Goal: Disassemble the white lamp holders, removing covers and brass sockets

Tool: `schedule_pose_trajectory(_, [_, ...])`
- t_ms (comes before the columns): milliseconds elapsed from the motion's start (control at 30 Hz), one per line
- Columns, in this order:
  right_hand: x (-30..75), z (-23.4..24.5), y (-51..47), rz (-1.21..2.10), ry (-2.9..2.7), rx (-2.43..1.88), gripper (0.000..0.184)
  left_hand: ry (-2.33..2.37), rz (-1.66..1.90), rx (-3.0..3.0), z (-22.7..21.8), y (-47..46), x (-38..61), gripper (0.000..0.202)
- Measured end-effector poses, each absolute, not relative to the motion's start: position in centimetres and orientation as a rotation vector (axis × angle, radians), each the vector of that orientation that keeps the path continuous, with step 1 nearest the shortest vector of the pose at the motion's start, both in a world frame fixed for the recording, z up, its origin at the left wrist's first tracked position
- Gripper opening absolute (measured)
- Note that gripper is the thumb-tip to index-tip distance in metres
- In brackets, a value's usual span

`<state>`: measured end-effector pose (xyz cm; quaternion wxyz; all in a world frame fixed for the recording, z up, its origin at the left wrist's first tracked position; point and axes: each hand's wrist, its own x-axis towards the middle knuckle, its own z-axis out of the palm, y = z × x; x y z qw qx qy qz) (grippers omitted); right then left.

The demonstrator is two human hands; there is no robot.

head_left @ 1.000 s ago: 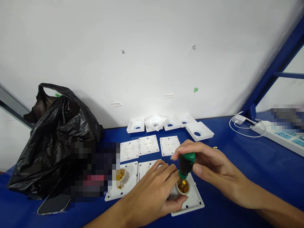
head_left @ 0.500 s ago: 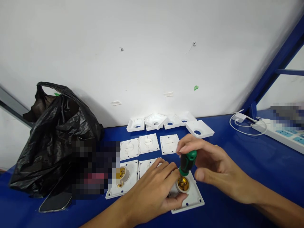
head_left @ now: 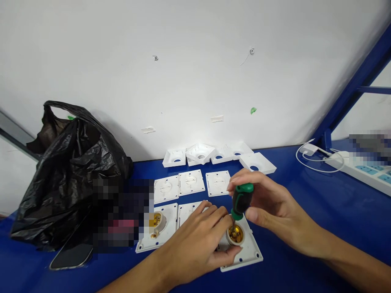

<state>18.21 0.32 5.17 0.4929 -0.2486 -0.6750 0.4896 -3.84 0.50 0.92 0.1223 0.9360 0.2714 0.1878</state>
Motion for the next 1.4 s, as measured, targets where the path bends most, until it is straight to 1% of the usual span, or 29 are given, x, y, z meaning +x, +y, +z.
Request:
schedule_pose_trajectory(167, [18.4,5.2,0.5,1.222,-1.666,-0.669,0.035,0.816,0.552,2.751,0.9,0.5,-3.8,0.025])
schedule_pose_trajectory(300, [18.6,5.3,0.5,1.104,-1.683,-0.618,0.031,0.804,0.542,2.752,0.8,0.5,-3.9,0.03])
schedule_pose_trajectory(433, [18.6,5.6,0.2,1.192,-1.743,-0.573,0.029,0.8,0.52,2.73,0.9,0.5,-3.9,0.032])
schedule_pose_trajectory(533, [18.6,5.7,-0.1,1.165,-1.736,-0.534,0.026,0.792,0.523,2.718,0.9,0.6,-3.9,0.037])
schedule_pose_trajectory(667, [18.6,5.9,-0.2,1.175,-1.79,-0.557,0.028,0.78,0.524,2.722,0.9,0.7,-3.9,0.043])
schedule_pose_trajectory(733, [18.7,5.9,-0.2,1.15,-1.767,-0.564,0.028,0.784,0.52,2.718,0.8,0.8,-3.9,0.042])
schedule_pose_trajectory(867, [18.7,5.6,-0.2,1.177,-1.788,-0.604,0.037,0.802,0.509,2.738,0.8,0.7,-3.9,0.039])
schedule_pose_trajectory(1000, [18.5,5.0,-0.4,1.055,-1.796,-0.586,0.043,0.811,0.478,2.774,1.0,0.6,-3.9,0.035])
schedule_pose_trajectory(1133, [18.3,4.6,-0.7,0.972,-1.775,-0.702,0.051,0.786,0.48,2.822,1.2,0.7,-3.9,0.033])
schedule_pose_trajectory(1233, [18.2,4.6,-0.7,0.883,-1.734,-0.75,0.051,0.776,0.472,2.843,1.4,0.7,-3.9,0.028])
schedule_pose_trajectory(1400, [18.3,4.3,-0.3,0.799,-1.758,-0.754,0.049,0.754,0.48,2.862,1.4,0.8,-3.9,0.027])
